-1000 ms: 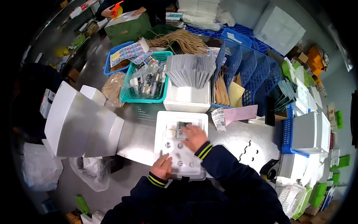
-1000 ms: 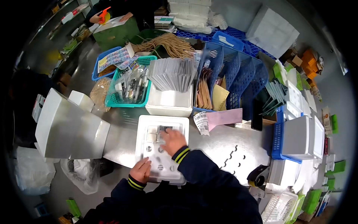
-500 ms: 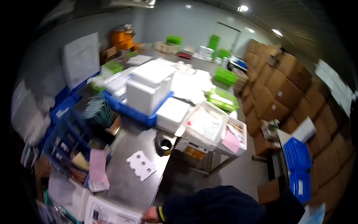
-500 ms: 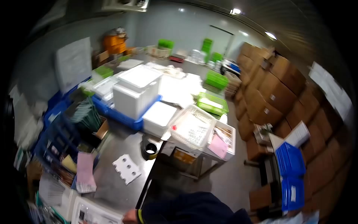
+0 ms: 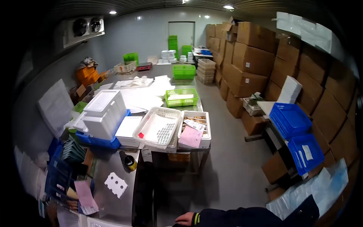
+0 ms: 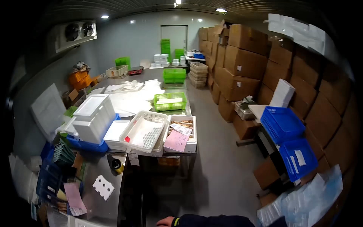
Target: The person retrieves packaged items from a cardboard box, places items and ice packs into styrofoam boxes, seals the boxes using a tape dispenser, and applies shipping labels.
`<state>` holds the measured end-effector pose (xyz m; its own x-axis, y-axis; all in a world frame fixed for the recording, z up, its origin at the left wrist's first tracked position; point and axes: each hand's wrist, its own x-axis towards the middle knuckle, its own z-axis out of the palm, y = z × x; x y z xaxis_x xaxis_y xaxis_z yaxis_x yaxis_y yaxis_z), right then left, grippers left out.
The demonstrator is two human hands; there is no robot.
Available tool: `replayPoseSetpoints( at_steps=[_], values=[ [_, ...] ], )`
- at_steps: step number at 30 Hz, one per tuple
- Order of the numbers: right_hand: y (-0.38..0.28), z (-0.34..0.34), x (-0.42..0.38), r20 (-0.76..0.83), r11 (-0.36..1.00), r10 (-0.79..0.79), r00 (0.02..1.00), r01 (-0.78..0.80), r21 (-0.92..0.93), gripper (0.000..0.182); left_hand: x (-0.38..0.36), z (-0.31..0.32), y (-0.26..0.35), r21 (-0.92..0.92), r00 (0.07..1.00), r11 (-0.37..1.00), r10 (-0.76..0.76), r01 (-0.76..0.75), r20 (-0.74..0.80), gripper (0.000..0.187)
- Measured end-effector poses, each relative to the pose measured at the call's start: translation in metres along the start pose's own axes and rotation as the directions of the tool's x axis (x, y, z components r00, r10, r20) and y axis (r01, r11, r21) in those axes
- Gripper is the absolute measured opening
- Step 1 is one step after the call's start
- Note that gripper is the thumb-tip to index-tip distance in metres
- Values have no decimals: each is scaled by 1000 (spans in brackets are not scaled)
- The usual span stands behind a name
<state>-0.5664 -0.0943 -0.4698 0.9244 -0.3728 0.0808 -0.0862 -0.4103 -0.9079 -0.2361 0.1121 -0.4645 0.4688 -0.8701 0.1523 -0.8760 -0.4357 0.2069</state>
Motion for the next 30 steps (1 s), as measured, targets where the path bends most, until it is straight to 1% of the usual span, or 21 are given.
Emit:
replayPoseSetpoints(
  at_steps=[2,3,4,7,8,10,11,12,13,14,16,17,20,21,22,24,26,27,28,29,30],
  values=[
    [4,-14,-44,44,948,168,985,-173,267,31,7,5,46,-54,999,998,44,-42,31,54],
    [12,-17,-62,64,962,207,976,-215,170,34,6,8,68,-84,996,994,70,-65,59,53],
    [6,-21,-81,60,970,209,976,-214,111,32,7,12,91,-115,992,989,97,-88,79,53],
    [-4,-32,-129,-28,985,165,986,-164,54,29,26,32,148,-228,968,956,215,-182,131,52],
    [-15,-46,-141,-19,979,176,984,-173,105,30,35,40,164,-268,956,941,254,-208,149,52],
    [1,-46,-168,-88,954,298,951,-292,72,31,53,56,199,-337,918,905,340,-260,206,52],
    [7,-47,-183,-143,941,333,932,-320,110,30,58,64,213,-363,900,890,373,-277,228,51],
    [11,-58,-199,-176,931,360,916,-339,140,30,64,72,231,-390,882,877,396,-281,256,51],
    [10,-65,-210,-204,915,403,892,-387,115,29,67,81,247,-413,866,868,412,-278,283,51],
    [9,-76,-214,-222,913,408,886,-388,131,29,71,86,261,-430,849,860,428,-276,311,51],
    [10,-98,-217,-135,918,391,911,-375,131,29,84,103,288,-473,804,843,457,-256,381,50],
    [18,-106,-206,-146,936,346,927,-332,112,30,94,115,296,-489,781,840,463,-236,419,50],
    [45,-139,-214,-70,903,430,900,-427,51,32,116,151,336,-529,705,830,483,-178,520,49],
    [64,-146,-222,-167,926,377,911,-369,76,32,124,162,349,-535,679,829,486,-160,550,49],
    [75,-158,-233,-362,896,424,830,-442,36,31,133,176,365,-542,655,828,489,-142,576,49],
    [76,-188,-257,-468,810,545,696,-581,79,30,148,196,391,-542,608,836,475,-87,636,48],
    [72,-216,-285,-575,784,603,553,-543,301,29,165,211,421,-540,561,840,477,-64,677,48],
    [76,-225,-297,-647,770,581,494,-592,239,29,176,215,433,-538,540,841,478,-55,693,47],
    [80,-230,-311,-700,731,594,395,-629,266,29,187,223,449,-544,522,837,486,-49,701,47],
    [81,-233,-327,-736,717,610,292,-599,357,28,198,228,463,-549,506,835,492,-42,709,47],
    [83,-238,-343,-796,703,554,243,-648,292,30,208,234,477,-559,493,829,501,-37,711,47]
  ],
)
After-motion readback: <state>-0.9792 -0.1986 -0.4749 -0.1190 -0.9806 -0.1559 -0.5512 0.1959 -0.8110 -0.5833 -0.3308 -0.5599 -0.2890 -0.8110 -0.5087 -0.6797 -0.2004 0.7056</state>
